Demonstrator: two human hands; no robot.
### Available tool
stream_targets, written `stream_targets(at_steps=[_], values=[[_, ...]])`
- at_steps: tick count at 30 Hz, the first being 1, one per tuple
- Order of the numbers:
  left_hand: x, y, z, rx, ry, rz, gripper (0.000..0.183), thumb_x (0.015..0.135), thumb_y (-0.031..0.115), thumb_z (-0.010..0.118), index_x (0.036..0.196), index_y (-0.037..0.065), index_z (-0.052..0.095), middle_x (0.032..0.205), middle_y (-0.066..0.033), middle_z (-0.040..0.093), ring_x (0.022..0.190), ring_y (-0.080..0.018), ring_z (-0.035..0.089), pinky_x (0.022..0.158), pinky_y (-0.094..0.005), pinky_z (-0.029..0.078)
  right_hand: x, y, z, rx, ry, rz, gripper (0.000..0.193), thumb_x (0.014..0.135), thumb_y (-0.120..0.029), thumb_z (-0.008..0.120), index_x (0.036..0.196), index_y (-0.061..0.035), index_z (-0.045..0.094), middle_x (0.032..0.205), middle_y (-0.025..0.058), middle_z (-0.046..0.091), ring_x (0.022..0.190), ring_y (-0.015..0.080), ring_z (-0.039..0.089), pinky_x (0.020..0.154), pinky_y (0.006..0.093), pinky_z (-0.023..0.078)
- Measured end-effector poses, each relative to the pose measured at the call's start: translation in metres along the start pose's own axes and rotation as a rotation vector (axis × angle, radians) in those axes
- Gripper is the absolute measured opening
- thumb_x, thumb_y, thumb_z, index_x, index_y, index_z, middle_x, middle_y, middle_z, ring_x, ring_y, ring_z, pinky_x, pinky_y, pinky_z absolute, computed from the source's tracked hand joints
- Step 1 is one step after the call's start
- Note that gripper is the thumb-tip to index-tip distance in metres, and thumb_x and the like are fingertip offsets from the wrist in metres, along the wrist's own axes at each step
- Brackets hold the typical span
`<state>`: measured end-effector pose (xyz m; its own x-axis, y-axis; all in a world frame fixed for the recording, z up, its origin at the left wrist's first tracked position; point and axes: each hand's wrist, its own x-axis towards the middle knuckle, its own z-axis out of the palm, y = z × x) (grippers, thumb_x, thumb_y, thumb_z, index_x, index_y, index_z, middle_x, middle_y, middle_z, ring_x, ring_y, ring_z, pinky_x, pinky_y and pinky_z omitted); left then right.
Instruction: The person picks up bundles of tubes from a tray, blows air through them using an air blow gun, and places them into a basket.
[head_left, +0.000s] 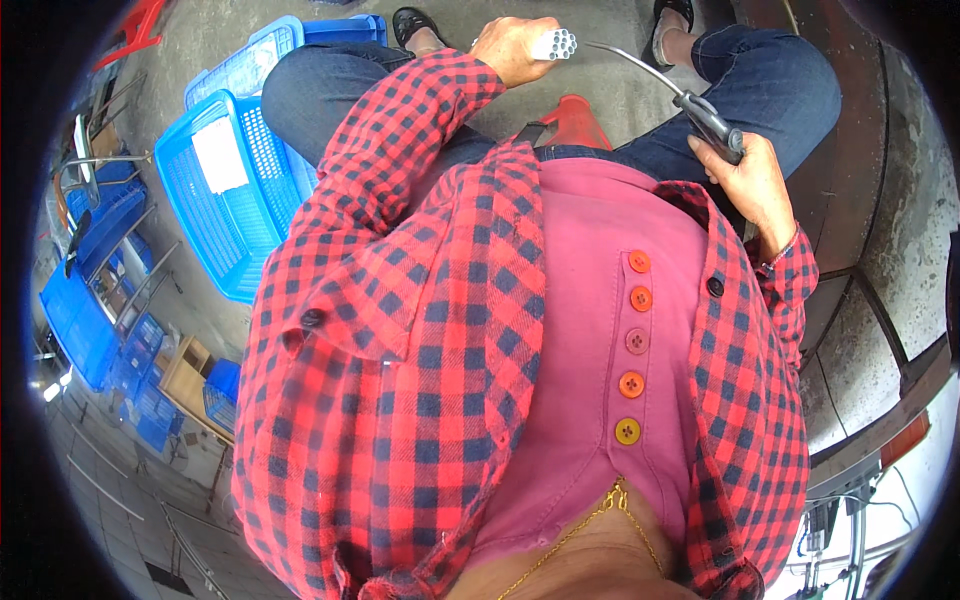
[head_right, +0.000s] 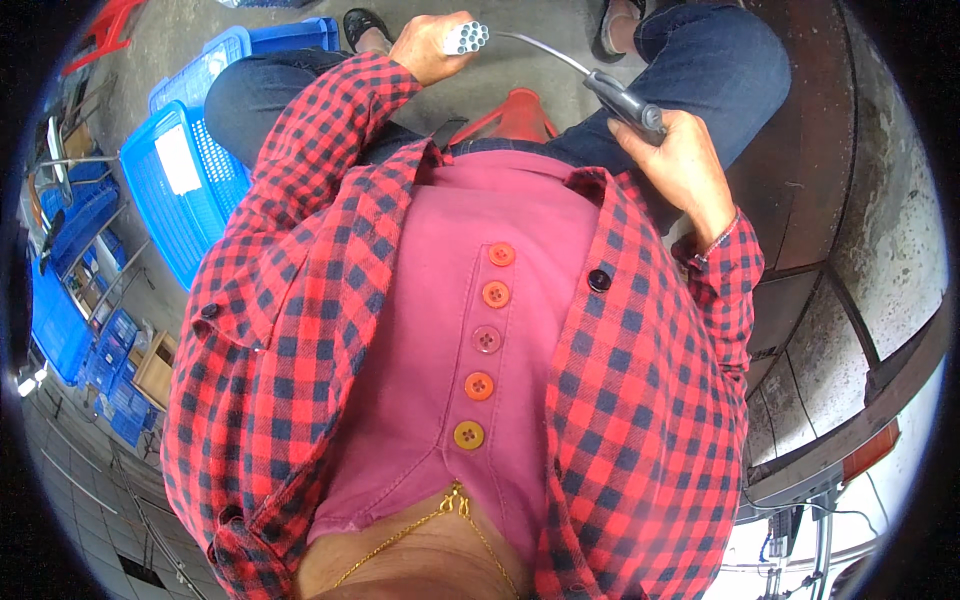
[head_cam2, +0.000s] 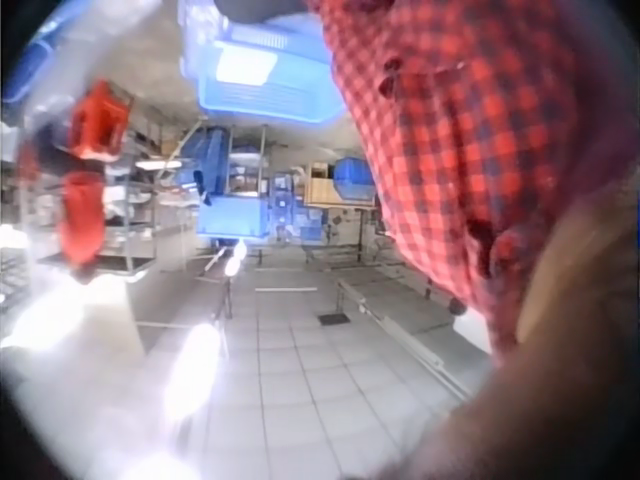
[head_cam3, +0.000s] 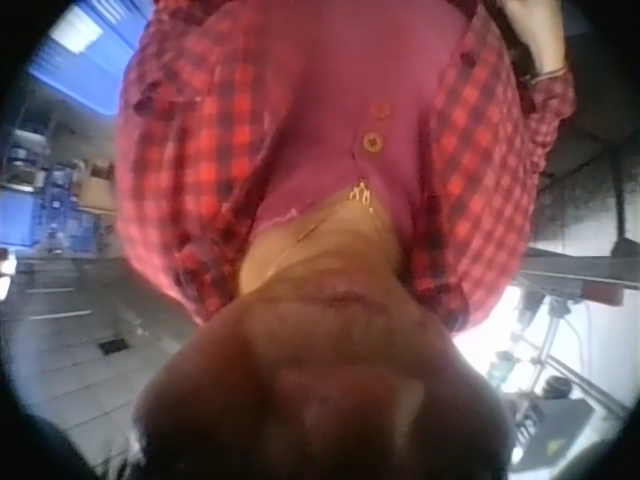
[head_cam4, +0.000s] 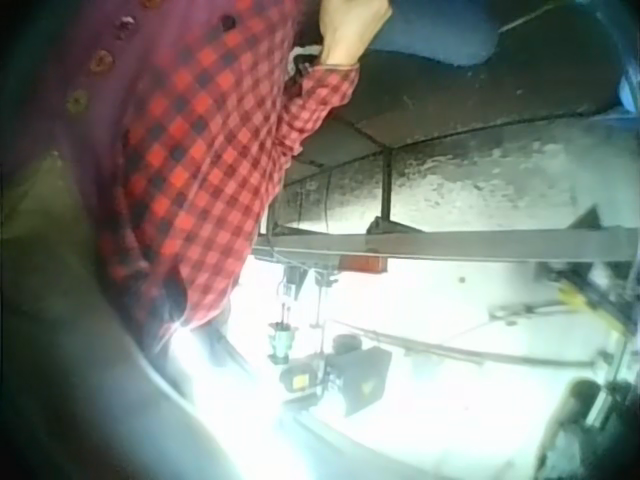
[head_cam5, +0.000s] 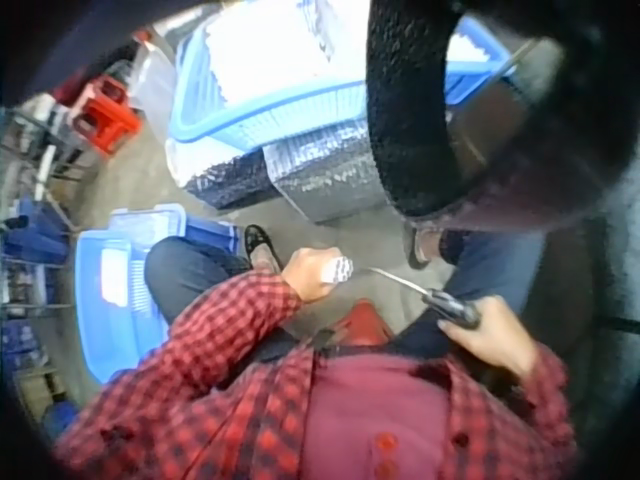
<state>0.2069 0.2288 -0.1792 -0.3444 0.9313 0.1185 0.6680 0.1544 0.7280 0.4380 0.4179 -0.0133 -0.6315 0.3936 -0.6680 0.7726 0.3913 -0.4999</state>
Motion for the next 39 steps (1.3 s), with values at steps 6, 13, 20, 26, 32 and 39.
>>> stream_targets(at_steps=[6,13,20,26,32,39], values=[[0.002,0.002,-0.001,0.008,-0.015,-0.001,0.017,0.075,0.025,0.068,0.083,0.012,0.061,0.068,-0.0113,0.064,0.068,-0.0356,0.063,0.061,-0.0458,0.05,0.0,-0.011,0.001,-0.073,-0.053,-0.064,0.032,0.082,-0.028,0.067,0.085,0.004,0.066,0.058,0.0125,0.057,0.054,0.0148,0.053,0.058,0.0328,0.044],[0.003,0.002,0.0,-0.018,-0.004,0.004,0.017,0.076,0.026,0.068,0.083,0.012,0.061,0.068,-0.0108,0.064,0.068,-0.035,0.063,0.061,-0.0454,0.05,0.004,-0.016,-0.002,-0.047,0.019,-0.088,0.032,0.081,-0.027,0.067,0.086,0.0044,0.067,0.062,0.0168,0.06,0.057,0.0205,0.059,0.061,0.0339,0.046],[0.004,0.006,-0.001,0.016,-0.008,-0.011,0.016,0.076,0.025,0.068,0.083,0.013,0.061,0.068,-0.0108,0.064,0.069,-0.0347,0.063,0.062,-0.0452,0.05,0.007,-0.018,-0.003,-0.088,0.032,-0.105,0.032,0.082,-0.027,0.066,0.09,0.0039,0.068,0.068,0.02,0.063,0.064,0.025,0.064,0.065,0.0349,0.047],[0.005,0.0,-0.005,0.023,0.041,-0.022,0.015,0.075,0.024,0.068,0.082,0.012,0.061,0.068,-0.0111,0.064,0.069,-0.0349,0.063,0.062,-0.0452,0.05,0.01,-0.015,-0.005,-0.024,0.053,-0.074,0.031,0.081,-0.026,0.067,0.09,0.0034,0.068,0.067,0.0189,0.063,0.061,0.0228,0.062,0.064,0.0348,0.047],[0.01,0.0,-0.003,0.004,0.077,-0.027,0.014,0.074,0.018,0.067,0.081,0.01,0.059,0.068,-0.0123,0.062,0.068,-0.0354,0.062,0.06,-0.0427,0.049,0.003,-0.025,-0.005,-0.064,0.003,-0.113,0.03,0.081,-0.026,0.067,0.09,0.0027,0.068,0.065,0.0188,0.061,0.06,0.0222,0.061,0.063,0.0344,0.047],[0.013,0.0,-0.005,-0.002,0.096,-0.037,0.013,0.073,0.014,0.067,0.082,0.008,0.058,0.068,-0.0129,0.061,0.067,-0.0356,0.061,0.058,-0.0407,0.049,0.003,-0.028,-0.008,-0.07,-0.004,-0.086,0.03,0.081,-0.025,0.067,0.09,0.0031,0.068,0.065,0.0186,0.061,0.06,0.0204,0.06,0.063,0.0338,0.046]])
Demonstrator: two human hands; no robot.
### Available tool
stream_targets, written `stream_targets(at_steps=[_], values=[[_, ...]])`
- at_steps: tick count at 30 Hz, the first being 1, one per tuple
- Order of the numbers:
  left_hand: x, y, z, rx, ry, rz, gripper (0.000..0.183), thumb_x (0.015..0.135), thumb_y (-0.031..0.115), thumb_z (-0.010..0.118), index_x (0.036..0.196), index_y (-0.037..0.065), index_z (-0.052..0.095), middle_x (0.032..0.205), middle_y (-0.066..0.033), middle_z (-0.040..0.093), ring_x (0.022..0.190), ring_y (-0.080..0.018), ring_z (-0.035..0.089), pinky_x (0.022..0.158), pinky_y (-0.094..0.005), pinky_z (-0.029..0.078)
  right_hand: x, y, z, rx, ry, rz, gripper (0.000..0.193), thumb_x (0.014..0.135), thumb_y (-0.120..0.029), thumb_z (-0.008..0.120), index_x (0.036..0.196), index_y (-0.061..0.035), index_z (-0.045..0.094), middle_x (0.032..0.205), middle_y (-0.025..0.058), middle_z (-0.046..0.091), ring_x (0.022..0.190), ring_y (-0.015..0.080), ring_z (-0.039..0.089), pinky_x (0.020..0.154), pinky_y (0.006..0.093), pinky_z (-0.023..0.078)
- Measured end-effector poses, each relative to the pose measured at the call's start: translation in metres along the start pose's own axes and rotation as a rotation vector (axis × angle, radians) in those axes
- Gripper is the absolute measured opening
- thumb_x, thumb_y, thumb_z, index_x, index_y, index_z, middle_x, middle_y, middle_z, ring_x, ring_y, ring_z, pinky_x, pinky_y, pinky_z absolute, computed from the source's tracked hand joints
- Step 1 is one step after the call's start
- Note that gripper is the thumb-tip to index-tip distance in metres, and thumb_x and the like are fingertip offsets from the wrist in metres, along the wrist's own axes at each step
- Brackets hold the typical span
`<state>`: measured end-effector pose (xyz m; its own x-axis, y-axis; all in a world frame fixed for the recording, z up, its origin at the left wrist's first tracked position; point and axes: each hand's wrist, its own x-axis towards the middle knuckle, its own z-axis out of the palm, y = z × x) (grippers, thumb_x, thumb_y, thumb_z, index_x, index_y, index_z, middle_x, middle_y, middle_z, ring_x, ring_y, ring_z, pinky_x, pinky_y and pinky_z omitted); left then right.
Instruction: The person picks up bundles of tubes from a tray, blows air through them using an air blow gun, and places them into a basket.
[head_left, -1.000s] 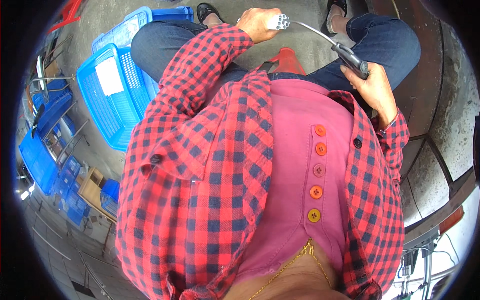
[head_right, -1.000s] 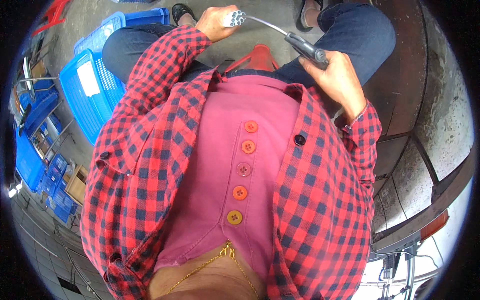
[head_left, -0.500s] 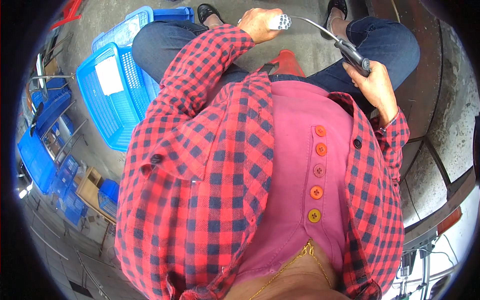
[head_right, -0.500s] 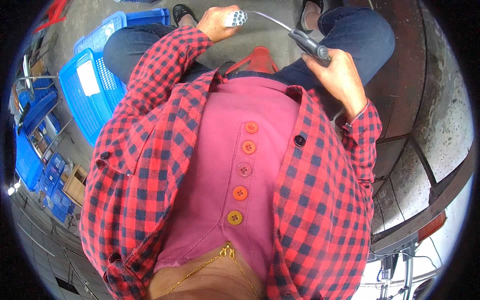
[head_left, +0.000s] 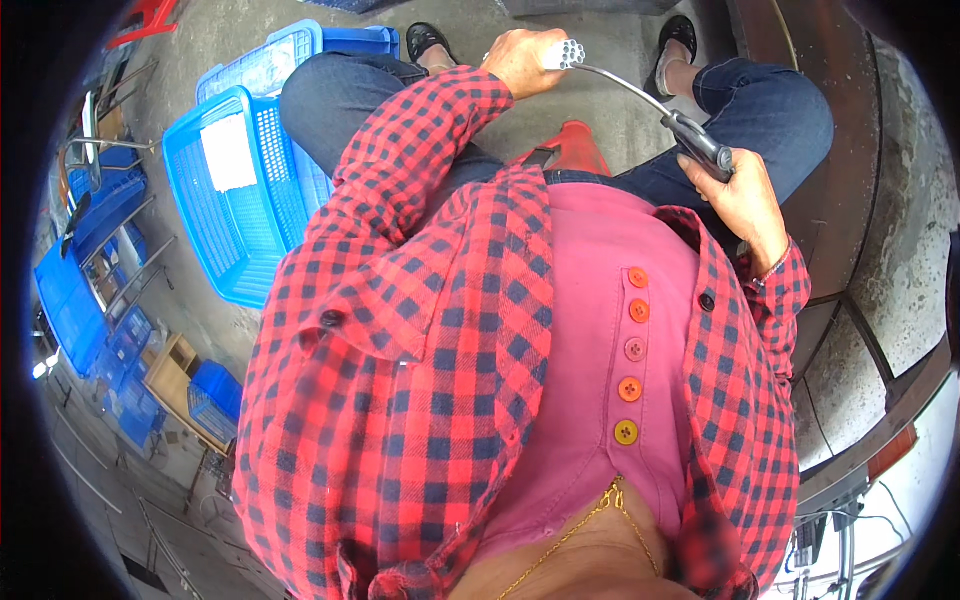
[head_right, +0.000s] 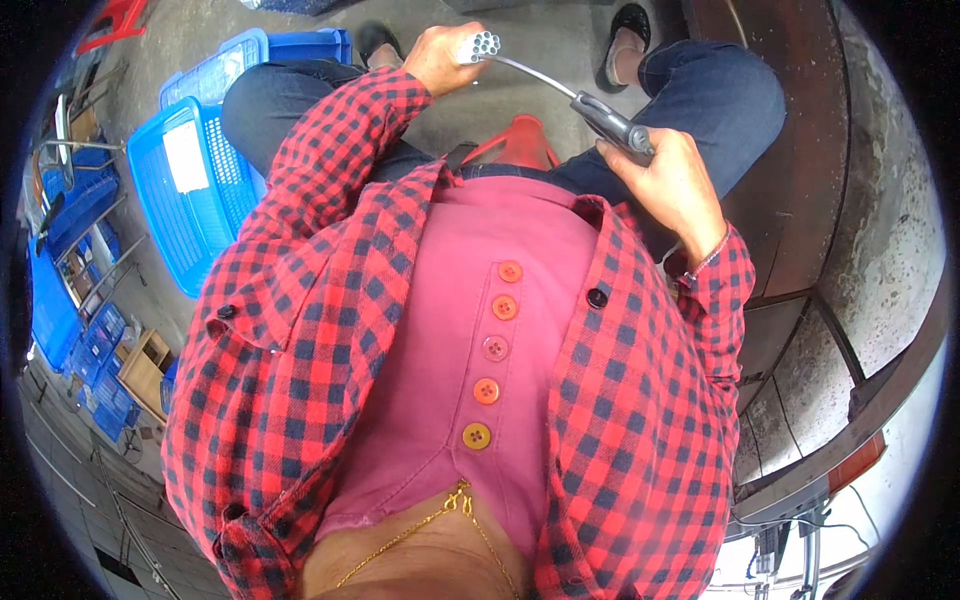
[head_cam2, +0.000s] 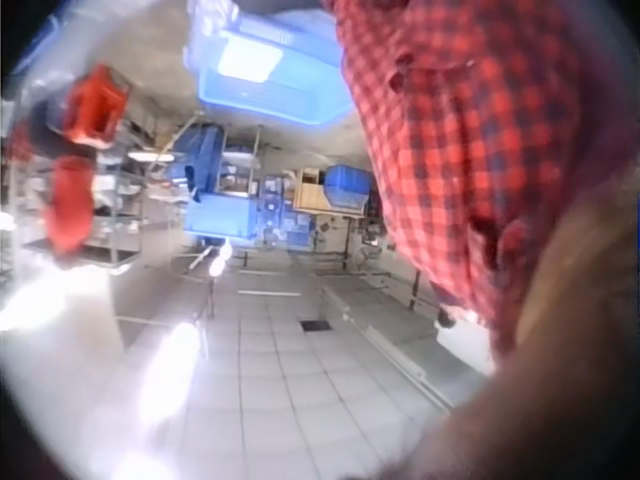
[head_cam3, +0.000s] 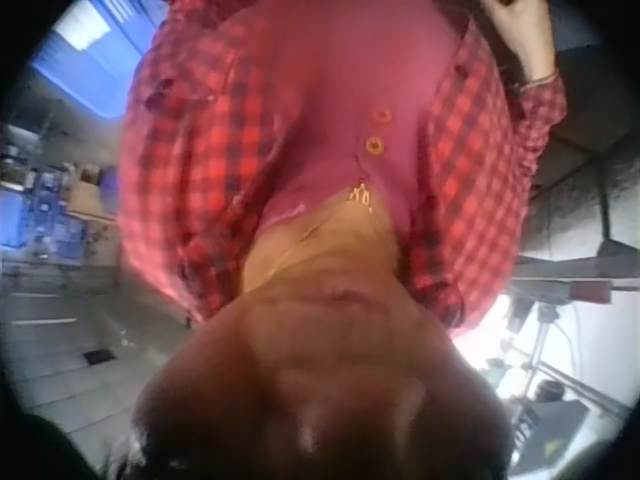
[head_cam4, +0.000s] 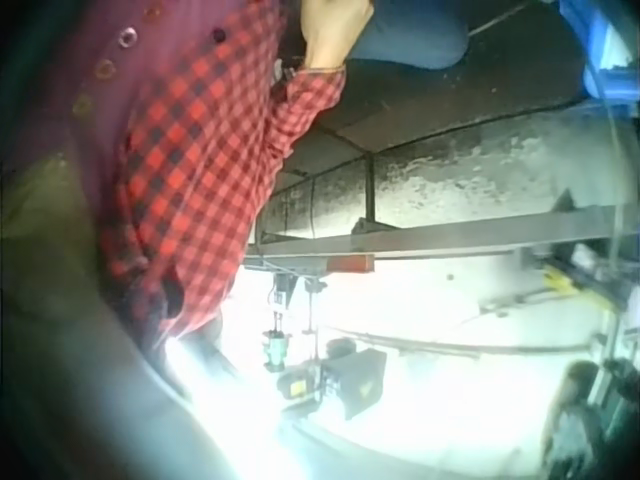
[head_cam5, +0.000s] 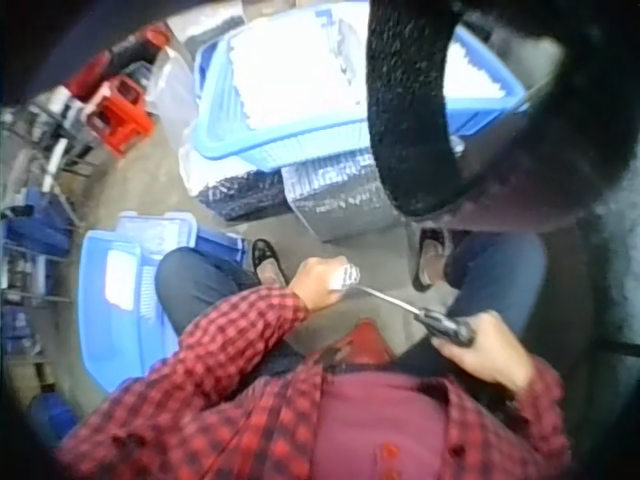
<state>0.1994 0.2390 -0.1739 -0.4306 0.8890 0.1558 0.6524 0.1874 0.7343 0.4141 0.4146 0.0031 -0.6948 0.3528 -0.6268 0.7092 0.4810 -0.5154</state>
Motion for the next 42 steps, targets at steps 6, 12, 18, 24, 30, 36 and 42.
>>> stream_targets(at_steps=[6,12,18,24,30,36,42], values=[[0.0,0.002,-0.004,0.013,0.019,-0.022,0.015,0.073,0.015,0.068,0.083,0.009,0.059,0.069,-0.013,0.062,0.068,-0.0354,0.062,0.059,-0.0404,0.049,0.001,0.002,0.0,0.035,0.012,0.007,0.03,0.081,-0.025,0.067,0.089,0.0038,0.068,0.064,0.0177,0.061,0.061,0.0168,0.06,0.062,0.0335,0.046],[-0.001,0.006,-0.008,0.01,0.081,-0.026,0.017,0.071,0.013,0.068,0.084,0.008,0.06,0.069,-0.014,0.062,0.068,-0.0359,0.062,0.059,-0.0402,0.05,0.005,0.007,0.0,0.048,0.05,0.003,0.031,0.081,-0.025,0.067,0.088,0.0047,0.067,0.064,0.0167,0.061,0.061,0.0166,0.06,0.062,0.0336,0.046],[-0.001,0.008,-0.01,-0.025,0.057,0.005,0.017,0.07,0.012,0.069,0.083,0.007,0.059,0.068,-0.0139,0.062,0.067,-0.0361,0.062,0.058,-0.0402,0.049,0.012,0.009,-0.002,0.06,0.07,-0.005,0.032,0.081,-0.026,0.067,0.088,0.0045,0.067,0.064,0.0177,0.061,0.061,0.0187,0.061,0.064,0.0345,0.046],[-0.002,0.008,-0.009,-0.024,0.048,0.029,0.014,0.071,0.011,0.067,0.08,0.008,0.057,0.066,-0.0141,0.061,0.066,-0.0367,0.061,0.057,-0.0411,0.048,0.016,0.018,-0.005,0.07,0.029,0.007,0.033,0.08,-0.028,0.067,0.084,0.0053,0.066,0.061,0.0146,0.06,0.058,0.0176,0.059,0.061,0.0343,0.046],[-0.003,0.006,-0.008,-0.001,0.003,0.016,0.015,0.071,0.011,0.068,0.081,0.008,0.057,0.066,-0.0138,0.061,0.067,-0.0366,0.061,0.058,-0.0418,0.049,0.008,0.022,-0.009,0.063,-0.073,0.018,0.035,0.08,-0.029,0.069,0.073,0.0045,0.064,0.057,0.0075,0.058,0.054,0.0138,0.056,0.056,0.0312,0.045],[-0.004,0.008,-0.007,-0.009,0.002,0.046,0.016,0.07,0.011,0.069,0.082,0.008,0.057,0.068,-0.0135,0.061,0.067,-0.0363,0.061,0.058,-0.042,0.049,0.012,0.026,-0.006,0.112,-0.025,0.018,0.034,0.08,-0.028,0.069,0.073,0.0047,0.063,0.057,0.0078,0.058,0.054,0.0133,0.055,0.055,0.0313,0.044],[-0.004,0.007,-0.006,-0.004,-0.011,0.041,0.016,0.07,0.011,0.069,0.081,0.008,0.058,0.068,-0.0125,0.061,0.067,-0.0359,0.062,0.058,-0.0416,0.049,0.009,0.016,-0.009,0.089,-0.004,0.025,0.034,0.08,-0.028,0.069,0.071,0.0045,0.062,0.056,0.0078,0.057,0.053,0.0134,0.054,0.055,0.0318,0.043]])
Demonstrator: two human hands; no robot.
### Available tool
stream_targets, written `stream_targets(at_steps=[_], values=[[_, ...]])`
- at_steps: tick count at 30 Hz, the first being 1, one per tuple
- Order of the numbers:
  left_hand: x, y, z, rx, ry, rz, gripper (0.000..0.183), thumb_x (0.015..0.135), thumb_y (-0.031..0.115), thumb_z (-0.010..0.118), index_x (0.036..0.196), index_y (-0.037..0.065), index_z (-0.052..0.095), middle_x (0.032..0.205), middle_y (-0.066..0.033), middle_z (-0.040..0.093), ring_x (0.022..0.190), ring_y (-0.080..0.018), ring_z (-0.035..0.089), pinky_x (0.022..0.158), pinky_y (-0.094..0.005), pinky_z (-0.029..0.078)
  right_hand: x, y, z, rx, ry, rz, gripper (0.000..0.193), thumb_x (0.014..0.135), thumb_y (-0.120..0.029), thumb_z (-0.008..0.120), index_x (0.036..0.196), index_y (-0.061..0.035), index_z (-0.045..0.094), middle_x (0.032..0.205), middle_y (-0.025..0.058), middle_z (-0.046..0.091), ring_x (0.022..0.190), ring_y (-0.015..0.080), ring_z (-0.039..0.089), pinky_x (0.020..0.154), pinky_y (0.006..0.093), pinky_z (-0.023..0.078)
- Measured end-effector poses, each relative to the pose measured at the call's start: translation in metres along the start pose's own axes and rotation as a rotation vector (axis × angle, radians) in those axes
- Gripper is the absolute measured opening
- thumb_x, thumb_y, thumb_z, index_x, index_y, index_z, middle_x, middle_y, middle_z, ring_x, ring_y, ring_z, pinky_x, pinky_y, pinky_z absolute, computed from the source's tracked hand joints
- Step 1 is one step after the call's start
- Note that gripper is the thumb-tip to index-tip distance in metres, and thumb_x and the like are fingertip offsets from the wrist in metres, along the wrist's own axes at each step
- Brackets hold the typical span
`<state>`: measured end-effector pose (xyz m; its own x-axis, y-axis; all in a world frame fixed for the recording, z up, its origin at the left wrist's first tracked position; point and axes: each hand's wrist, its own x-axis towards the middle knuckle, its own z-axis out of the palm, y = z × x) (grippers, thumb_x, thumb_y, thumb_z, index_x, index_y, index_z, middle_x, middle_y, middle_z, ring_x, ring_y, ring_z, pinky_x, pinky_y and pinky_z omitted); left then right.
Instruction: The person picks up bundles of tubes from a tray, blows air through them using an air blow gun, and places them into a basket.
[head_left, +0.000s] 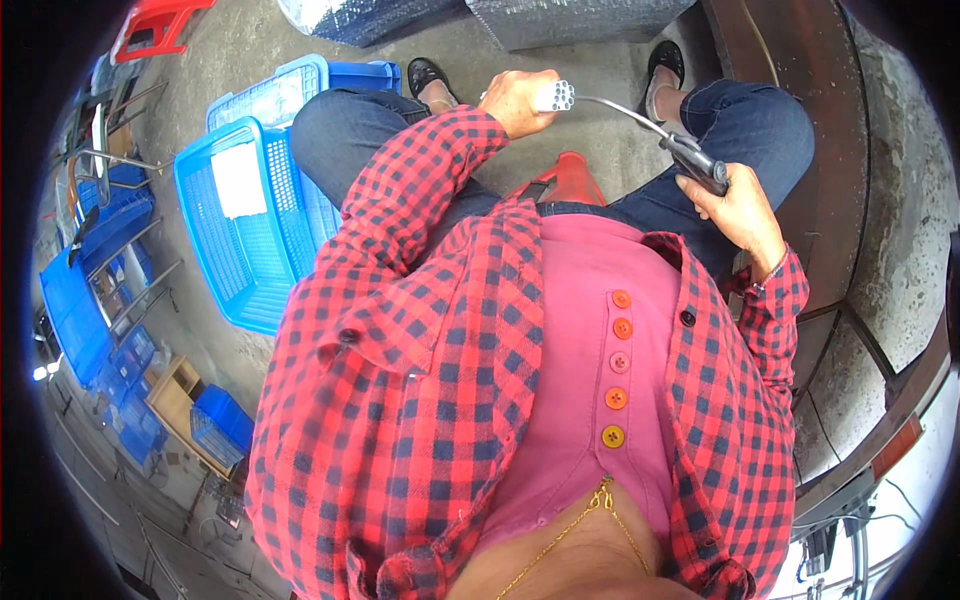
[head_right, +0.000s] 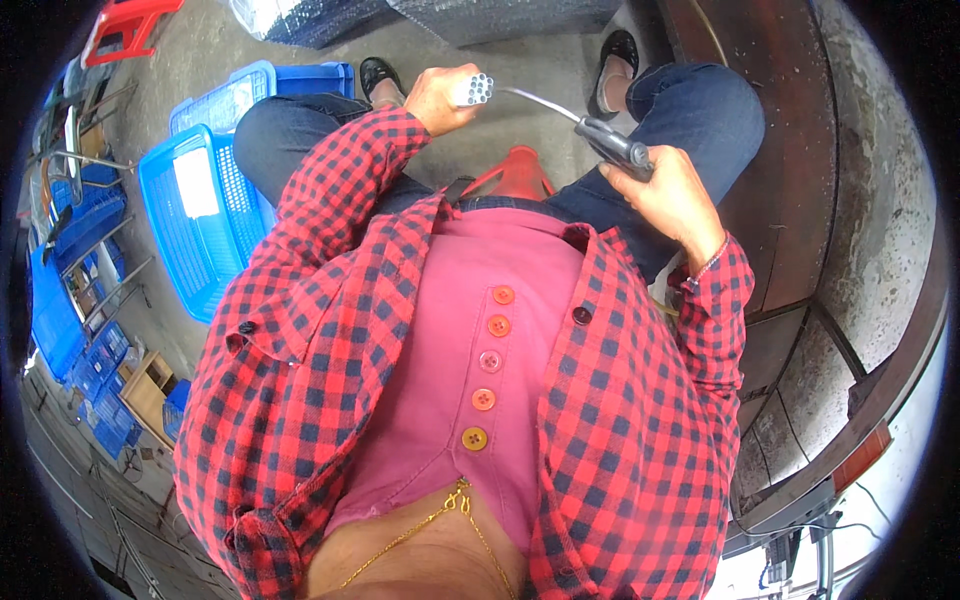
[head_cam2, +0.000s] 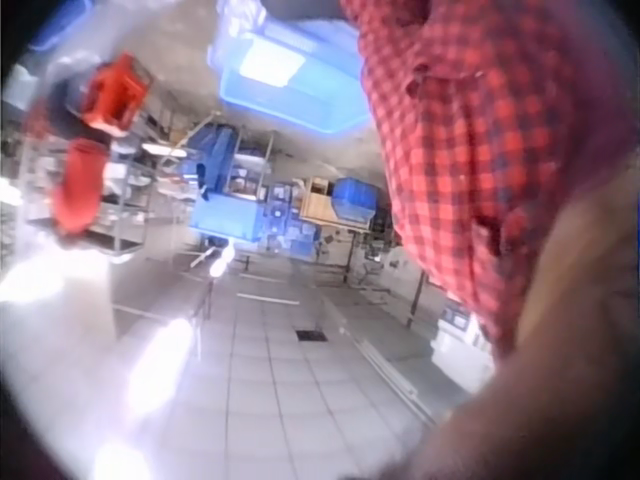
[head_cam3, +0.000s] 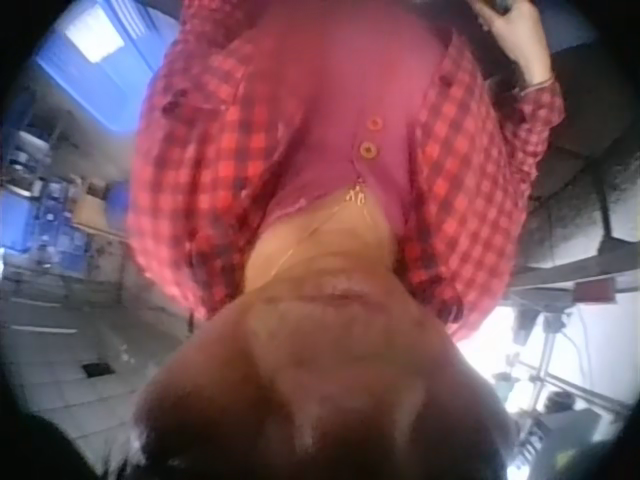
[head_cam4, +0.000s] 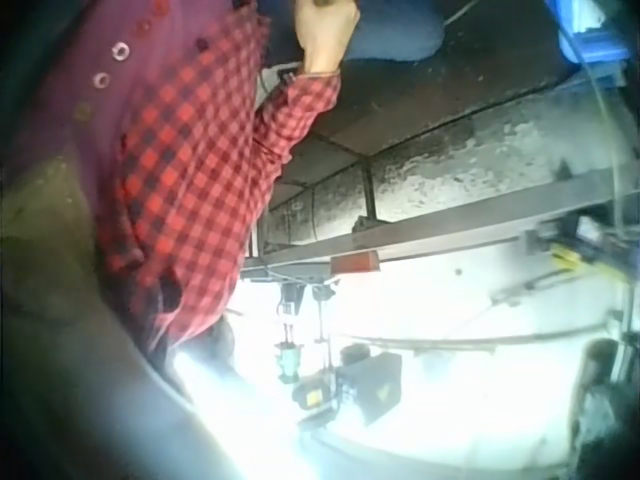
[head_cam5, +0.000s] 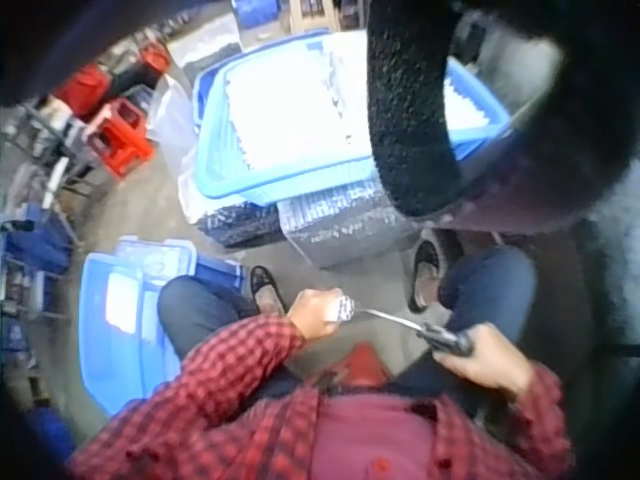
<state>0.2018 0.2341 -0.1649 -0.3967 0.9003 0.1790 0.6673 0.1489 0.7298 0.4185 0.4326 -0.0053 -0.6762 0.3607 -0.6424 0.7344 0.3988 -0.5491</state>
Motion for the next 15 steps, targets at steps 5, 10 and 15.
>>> stream_targets(at_steps=[5,10,15], values=[[-0.002,-0.002,0.001,0.039,-0.032,0.004,0.014,0.07,0.01,0.067,0.08,0.009,0.058,0.067,-0.0121,0.061,0.066,-0.0352,0.062,0.058,-0.0415,0.049,-0.008,-0.01,0.0,-0.101,-0.051,-0.046,0.035,0.08,-0.029,0.069,0.07,0.0047,0.062,0.055,0.0091,0.056,0.053,0.0135,0.054,0.055,0.0318,0.043],[-0.001,-0.005,0.002,0.022,-0.011,-0.016,0.014,0.071,0.01,0.067,0.08,0.009,0.057,0.067,-0.0126,0.061,0.066,-0.0353,0.061,0.058,-0.0415,0.049,-0.004,0.001,-0.001,0.003,-0.042,-0.008,0.033,0.081,-0.028,0.069,0.075,0.0045,0.064,0.056,0.0061,0.056,0.054,0.0112,0.053,0.054,0.0306,0.043],[0.001,-0.002,0.001,0.002,0.02,-0.018,0.014,0.07,0.011,0.067,0.08,0.009,0.057,0.067,-0.0127,0.06,0.066,-0.0357,0.061,0.058,-0.0418,0.049,-0.002,0.01,-0.01,0.07,0.01,0.036,0.028,0.083,-0.025,0.069,0.07,-0.0007,0.062,0.057,-0.0005,0.054,0.053,0.0072,0.05,0.052,0.0255,0.041]])
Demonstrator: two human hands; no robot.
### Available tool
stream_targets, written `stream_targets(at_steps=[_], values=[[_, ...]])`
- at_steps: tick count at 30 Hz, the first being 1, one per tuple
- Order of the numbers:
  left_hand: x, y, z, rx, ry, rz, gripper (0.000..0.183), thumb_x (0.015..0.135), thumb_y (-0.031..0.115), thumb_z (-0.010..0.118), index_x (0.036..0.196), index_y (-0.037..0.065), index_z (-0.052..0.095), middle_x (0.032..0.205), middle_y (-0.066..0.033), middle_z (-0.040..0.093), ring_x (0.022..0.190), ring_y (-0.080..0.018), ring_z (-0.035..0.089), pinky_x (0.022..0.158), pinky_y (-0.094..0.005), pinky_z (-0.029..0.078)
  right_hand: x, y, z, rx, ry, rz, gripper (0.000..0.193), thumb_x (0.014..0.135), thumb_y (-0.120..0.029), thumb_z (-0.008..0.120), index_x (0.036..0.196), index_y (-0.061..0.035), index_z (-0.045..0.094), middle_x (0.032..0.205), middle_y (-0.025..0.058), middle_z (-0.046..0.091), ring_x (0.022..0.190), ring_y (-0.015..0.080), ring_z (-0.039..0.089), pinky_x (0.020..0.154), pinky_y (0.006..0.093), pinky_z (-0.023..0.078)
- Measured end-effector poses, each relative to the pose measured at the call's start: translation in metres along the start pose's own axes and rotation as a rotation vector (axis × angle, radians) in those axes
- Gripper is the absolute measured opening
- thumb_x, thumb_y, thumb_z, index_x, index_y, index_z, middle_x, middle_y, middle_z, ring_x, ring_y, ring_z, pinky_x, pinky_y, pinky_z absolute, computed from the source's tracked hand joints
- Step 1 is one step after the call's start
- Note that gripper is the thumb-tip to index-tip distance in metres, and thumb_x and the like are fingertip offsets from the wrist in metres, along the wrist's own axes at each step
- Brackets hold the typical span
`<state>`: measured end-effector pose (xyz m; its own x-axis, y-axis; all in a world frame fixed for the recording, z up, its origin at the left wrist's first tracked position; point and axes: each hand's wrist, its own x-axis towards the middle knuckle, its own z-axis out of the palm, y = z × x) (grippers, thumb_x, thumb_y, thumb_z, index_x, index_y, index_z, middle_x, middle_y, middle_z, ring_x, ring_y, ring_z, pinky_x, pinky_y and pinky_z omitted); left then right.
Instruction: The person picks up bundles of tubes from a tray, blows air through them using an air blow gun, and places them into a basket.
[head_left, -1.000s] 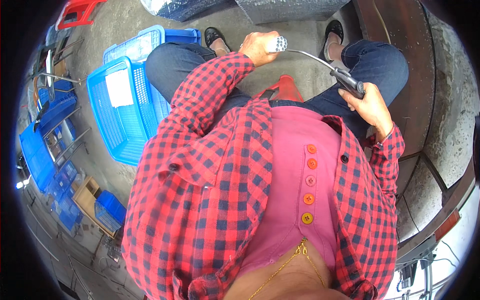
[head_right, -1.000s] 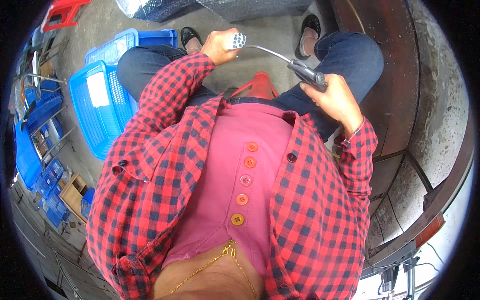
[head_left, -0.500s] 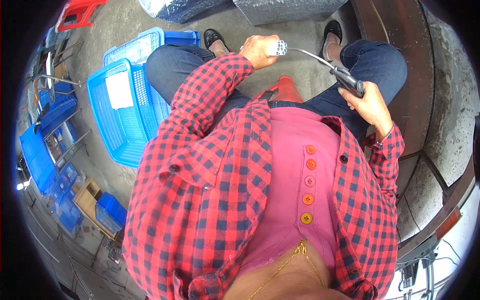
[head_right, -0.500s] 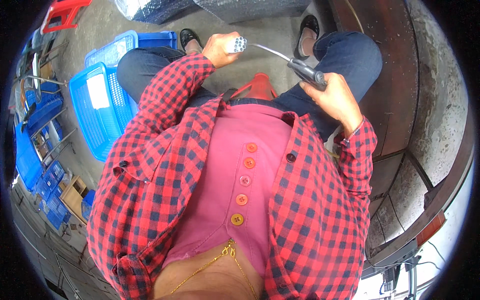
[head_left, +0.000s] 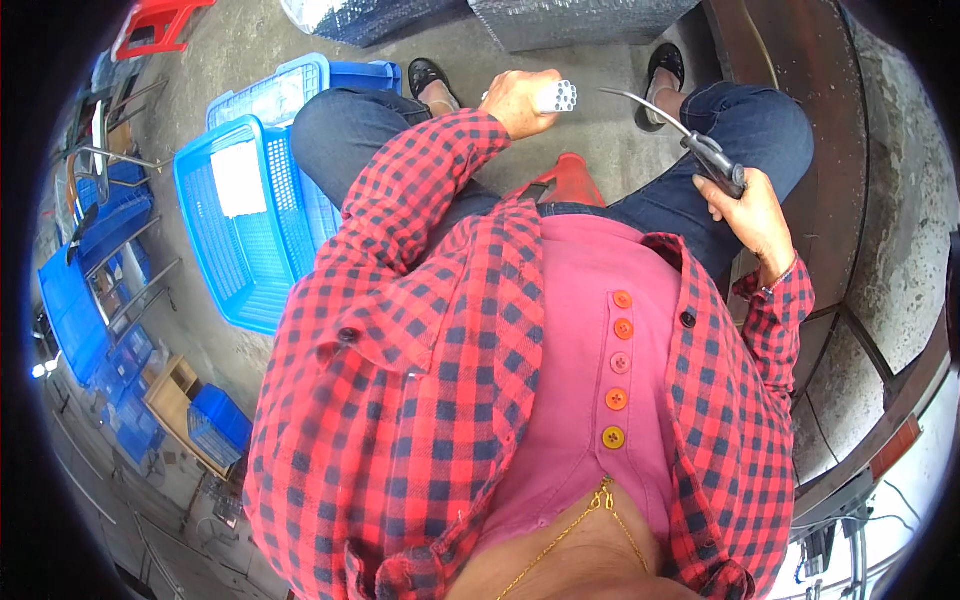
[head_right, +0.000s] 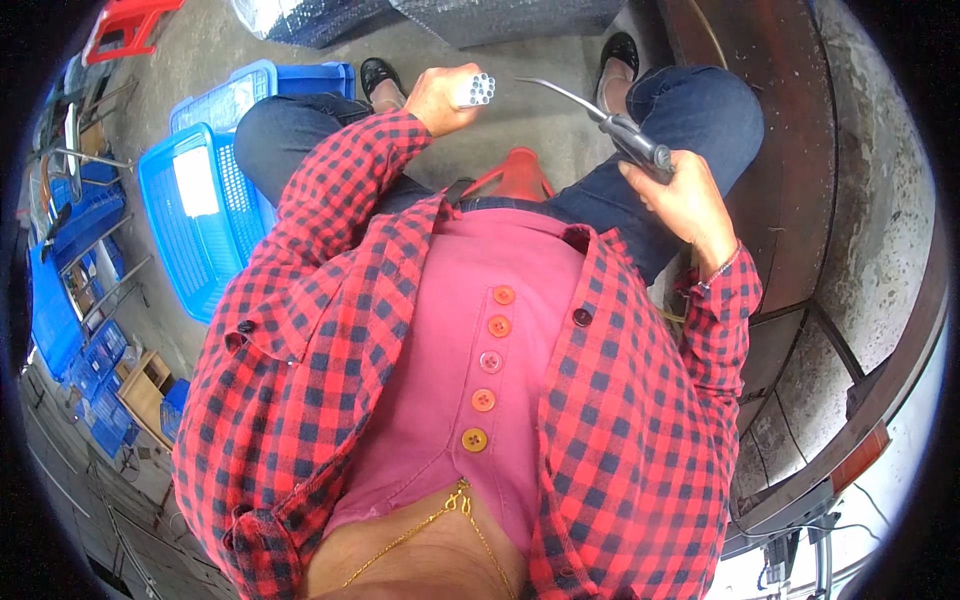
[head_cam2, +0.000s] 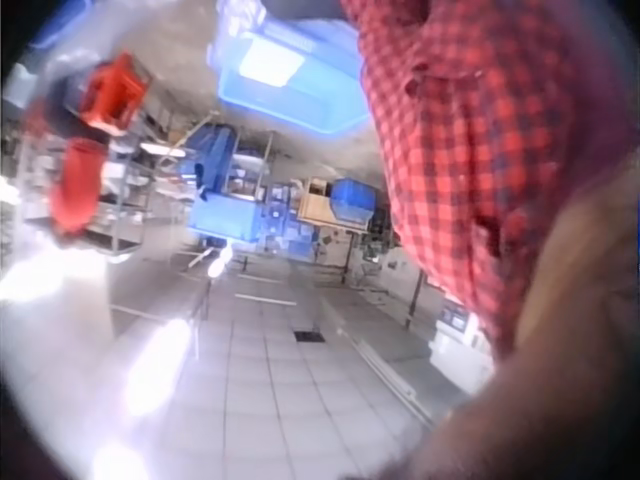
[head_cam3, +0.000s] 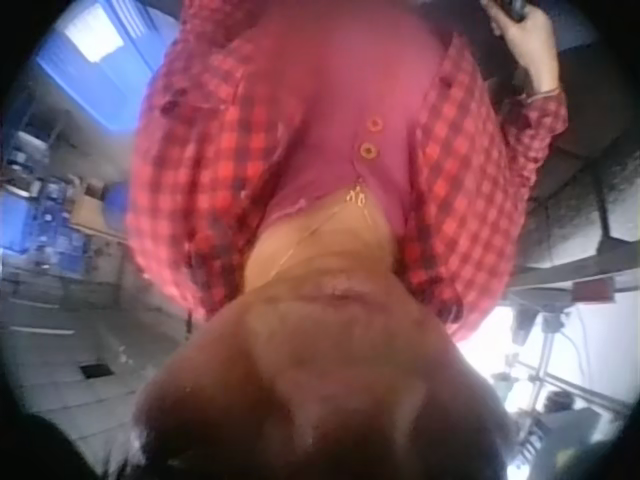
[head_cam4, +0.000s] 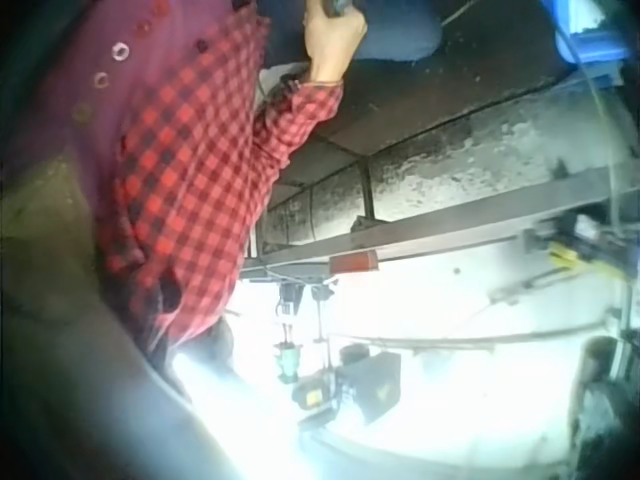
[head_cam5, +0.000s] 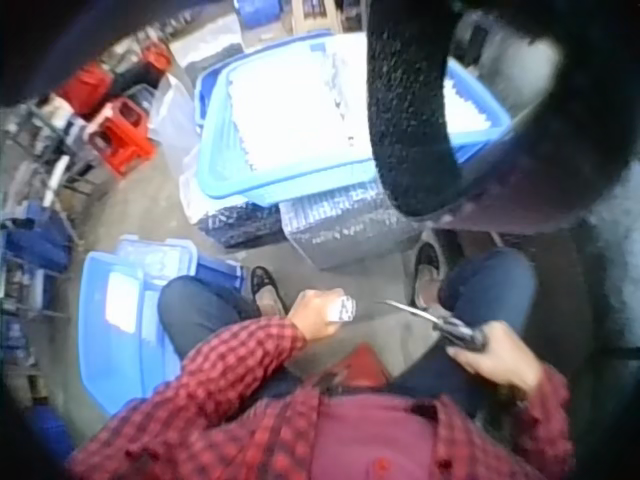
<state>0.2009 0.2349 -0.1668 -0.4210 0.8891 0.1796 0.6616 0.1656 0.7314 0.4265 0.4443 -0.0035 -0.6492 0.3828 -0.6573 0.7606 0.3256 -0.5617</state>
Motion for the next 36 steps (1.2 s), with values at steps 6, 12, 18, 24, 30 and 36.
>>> stream_targets(at_steps=[6,12,18,24,30,36], values=[[-0.001,0.004,-0.002,0.014,-0.04,0.012,0.015,0.07,0.011,0.067,0.08,0.008,0.057,0.067,-0.0131,0.06,0.067,-0.0359,0.061,0.058,-0.0421,0.048,0.003,-0.006,0.004,-0.046,-0.033,-0.026,0.033,0.08,-0.028,0.069,0.074,0.004,0.064,0.057,0.0048,0.057,0.054,0.0112,0.054,0.054,0.0304,0.044],[-0.002,0.008,-0.002,-0.02,-0.052,0.005,0.015,0.07,0.01,0.067,0.079,0.008,0.056,0.067,-0.013,0.06,0.067,-0.0361,0.061,0.058,-0.0425,0.048,0.01,-0.008,0.004,-0.077,-0.047,-0.047,0.035,0.08,-0.029,0.069,0.072,0.0047,0.063,0.057,0.007,0.058,0.055,0.013,0.056,0.056,0.0313,0.044],[0.009,0.004,0.003,-0.036,-0.033,0.037,0.014,0.07,0.01,0.067,0.079,0.008,0.056,0.067,-0.013,0.06,0.066,-0.0363,0.061,0.057,-0.0426,0.048,0.008,-0.005,-0.004,-0.082,-0.025,-0.009,0.034,0.08,-0.028,0.069,0.071,0.0042,0.063,0.056,0.0065,0.057,0.055,0.0127,0.055,0.056,0.0312,0.044],[0.005,0.003,-0.018,-0.041,-0.087,-0.071,0.024,0.07,0.014,0.066,0.094,0.012,0.064,0.082,-0.0116,0.067,0.08,-0.0318,0.066,0.068,-0.0387,0.053,-0.002,-0.009,-0.009,0.166,-0.047,-0.085,0.027,0.085,-0.026,0.067,0.088,0.0015,0.065,0.071,0.0024,0.063,0.06,0.0102,0.056,0.059,0.0263,0.044],[0.037,0.013,-0.045,0.372,-0.516,-0.416,0.021,0.069,0.019,0.066,0.087,0.008,0.07,0.082,-0.0134,0.068,0.081,-0.0265,0.067,0.069,-0.0402,0.053,-0.011,0.003,0.001,0.395,0.088,-0.238,0.025,0.093,-0.021,0.055,0.109,-0.0022,0.058,0.095,0.009,0.065,0.074,0.0096,0.059,0.044,0.0189,0.033],[-0.004,0.093,-0.157,0.275,0.089,-0.461,0.019,0.072,0.023,0.064,0.088,0.013,0.066,0.078,-0.0135,0.067,0.076,-0.0331,0.066,0.067,-0.0454,0.052,-0.012,-0.008,0.005,0.433,-0.03,-0.293,0.027,0.095,-0.021,0.052,0.11,0.0014,0.055,0.098,0.0122,0.064,0.092,0.0168,0.063,0.048,0.0196,0.038]])
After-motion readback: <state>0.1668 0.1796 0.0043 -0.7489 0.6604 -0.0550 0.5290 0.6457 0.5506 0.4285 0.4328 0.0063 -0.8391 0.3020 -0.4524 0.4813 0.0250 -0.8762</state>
